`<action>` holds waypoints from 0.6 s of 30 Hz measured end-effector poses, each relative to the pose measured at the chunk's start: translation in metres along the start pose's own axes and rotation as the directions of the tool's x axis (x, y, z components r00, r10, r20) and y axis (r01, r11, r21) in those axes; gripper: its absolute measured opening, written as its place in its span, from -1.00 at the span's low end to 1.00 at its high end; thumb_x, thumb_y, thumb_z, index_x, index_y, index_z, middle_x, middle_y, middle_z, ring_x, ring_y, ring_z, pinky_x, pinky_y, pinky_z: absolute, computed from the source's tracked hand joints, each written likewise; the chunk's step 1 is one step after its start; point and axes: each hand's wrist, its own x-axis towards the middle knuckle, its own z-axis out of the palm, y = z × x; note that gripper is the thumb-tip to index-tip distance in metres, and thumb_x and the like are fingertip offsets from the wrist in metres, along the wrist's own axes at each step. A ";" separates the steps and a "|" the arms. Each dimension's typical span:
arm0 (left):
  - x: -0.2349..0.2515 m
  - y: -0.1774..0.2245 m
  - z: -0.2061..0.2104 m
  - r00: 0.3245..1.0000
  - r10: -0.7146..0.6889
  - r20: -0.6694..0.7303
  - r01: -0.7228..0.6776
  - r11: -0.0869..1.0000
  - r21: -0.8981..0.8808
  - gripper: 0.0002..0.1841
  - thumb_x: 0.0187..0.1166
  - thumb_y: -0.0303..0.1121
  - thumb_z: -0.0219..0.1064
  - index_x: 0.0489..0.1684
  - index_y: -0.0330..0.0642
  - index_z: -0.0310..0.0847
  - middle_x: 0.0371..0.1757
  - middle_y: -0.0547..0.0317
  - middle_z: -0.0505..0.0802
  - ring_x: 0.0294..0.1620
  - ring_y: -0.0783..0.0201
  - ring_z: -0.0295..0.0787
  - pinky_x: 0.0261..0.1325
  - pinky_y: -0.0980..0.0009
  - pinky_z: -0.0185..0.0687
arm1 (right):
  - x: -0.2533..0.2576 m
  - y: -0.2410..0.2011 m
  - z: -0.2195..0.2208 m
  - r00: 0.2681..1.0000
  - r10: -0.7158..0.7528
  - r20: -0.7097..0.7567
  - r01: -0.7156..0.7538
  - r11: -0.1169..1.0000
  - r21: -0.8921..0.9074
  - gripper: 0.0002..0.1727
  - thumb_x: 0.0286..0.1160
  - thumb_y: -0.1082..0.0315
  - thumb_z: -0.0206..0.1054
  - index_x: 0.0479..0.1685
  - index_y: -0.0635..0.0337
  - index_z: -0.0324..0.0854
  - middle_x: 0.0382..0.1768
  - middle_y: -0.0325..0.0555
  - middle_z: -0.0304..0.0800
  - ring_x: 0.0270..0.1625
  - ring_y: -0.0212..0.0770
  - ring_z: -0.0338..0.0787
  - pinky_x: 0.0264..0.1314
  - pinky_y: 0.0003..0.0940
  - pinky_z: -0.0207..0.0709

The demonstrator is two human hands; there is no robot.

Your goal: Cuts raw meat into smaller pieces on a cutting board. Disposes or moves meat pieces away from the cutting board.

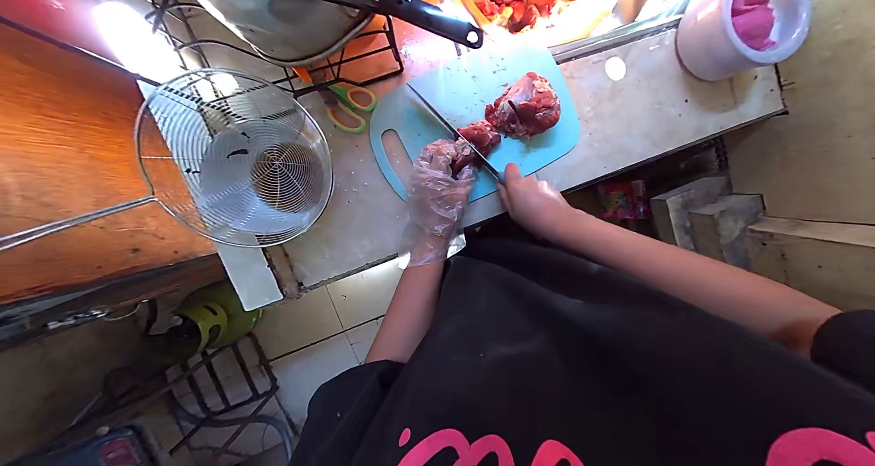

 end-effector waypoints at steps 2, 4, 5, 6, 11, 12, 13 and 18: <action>-0.009 0.002 -0.007 0.999 -0.009 0.049 0.007 0.999 0.035 -0.63 0.48 -0.27 0.52 0.22 -0.15 0.68 0.46 -0.03 0.72 0.50 0.01 0.65 0.52 0.03 0.56 | -0.001 0.002 -0.002 1.000 -0.012 -0.004 0.012 1.000 0.022 -0.56 0.95 0.11 -0.13 0.43 0.30 0.29 -0.07 0.32 0.79 0.07 0.34 0.86 0.05 0.25 0.67; -0.011 -0.002 -0.005 1.000 -0.010 0.029 0.009 1.000 0.026 -0.61 0.49 -0.25 0.52 0.25 -0.13 0.69 0.48 -0.01 0.71 0.52 0.04 0.63 0.53 0.02 0.55 | -0.015 0.023 0.007 0.999 -0.031 0.014 0.030 0.998 0.055 -0.56 0.93 0.15 -0.09 0.44 0.34 0.32 -0.07 0.33 0.78 0.09 0.35 0.84 0.09 0.26 0.65; -0.010 -0.004 -0.003 1.000 -0.009 0.025 0.008 1.000 0.016 -0.62 0.51 -0.24 0.51 0.25 -0.13 0.69 0.47 -0.01 0.72 0.52 0.04 0.63 0.54 0.03 0.54 | -0.024 0.037 0.012 0.999 -0.033 0.035 0.031 0.998 0.052 -0.56 0.93 0.16 -0.08 0.46 0.35 0.32 -0.06 0.35 0.78 0.12 0.36 0.83 0.12 0.27 0.63; -0.008 -0.005 -0.002 1.000 -0.009 0.026 0.009 1.000 0.002 -0.64 0.52 -0.24 0.50 0.22 -0.15 0.70 0.44 -0.03 0.73 0.50 0.03 0.64 0.55 0.04 0.53 | -0.032 0.048 0.014 0.997 -0.031 0.065 0.029 0.999 0.034 -0.55 0.93 0.15 -0.10 0.47 0.35 0.31 -0.04 0.36 0.78 0.16 0.37 0.81 0.16 0.27 0.61; 0.001 0.002 -0.010 0.998 -0.045 0.035 0.046 0.999 -0.007 -0.69 0.44 -0.36 0.53 0.11 -0.22 0.72 0.32 -0.09 0.79 0.42 -0.04 0.69 0.47 -0.05 0.57 | -0.025 0.066 0.002 0.993 -0.113 0.011 0.113 0.993 0.032 -0.59 0.92 0.12 -0.07 0.32 0.30 0.41 -0.19 0.28 0.77 0.04 0.32 0.83 0.07 0.25 0.60; -0.002 0.001 -0.014 0.997 -0.062 0.049 0.062 0.998 0.004 -0.67 0.45 -0.35 0.53 0.15 -0.17 0.71 0.35 -0.04 0.77 0.43 -0.01 0.69 0.46 -0.05 0.59 | -0.022 0.067 0.000 0.992 -0.126 -0.020 0.126 0.992 0.027 -0.60 0.92 0.12 -0.06 0.28 0.29 0.43 -0.22 0.26 0.76 0.01 0.31 0.83 0.04 0.24 0.61; -0.005 -0.002 -0.016 0.996 -0.071 0.045 0.071 0.997 0.005 -0.67 0.45 -0.37 0.54 0.15 -0.18 0.71 0.34 -0.05 0.78 0.42 0.00 0.70 0.45 -0.06 0.60 | -0.020 0.068 0.002 0.990 -0.130 -0.047 0.132 0.991 0.031 -0.60 0.91 0.11 -0.06 0.25 0.28 0.45 -0.23 0.25 0.76 -0.01 0.31 0.83 0.02 0.24 0.61; 0.001 -0.004 -0.016 0.983 -0.184 0.021 0.183 0.983 0.030 -0.67 0.42 -0.38 0.54 0.09 -0.33 0.71 0.19 -0.16 0.83 0.30 -0.05 0.77 0.40 -0.05 0.63 | -0.030 0.066 0.012 0.995 -0.086 -0.047 0.091 0.990 0.105 -0.50 0.94 0.06 -0.16 0.35 0.34 0.41 -0.06 0.35 0.78 0.15 0.36 0.81 0.17 0.25 0.58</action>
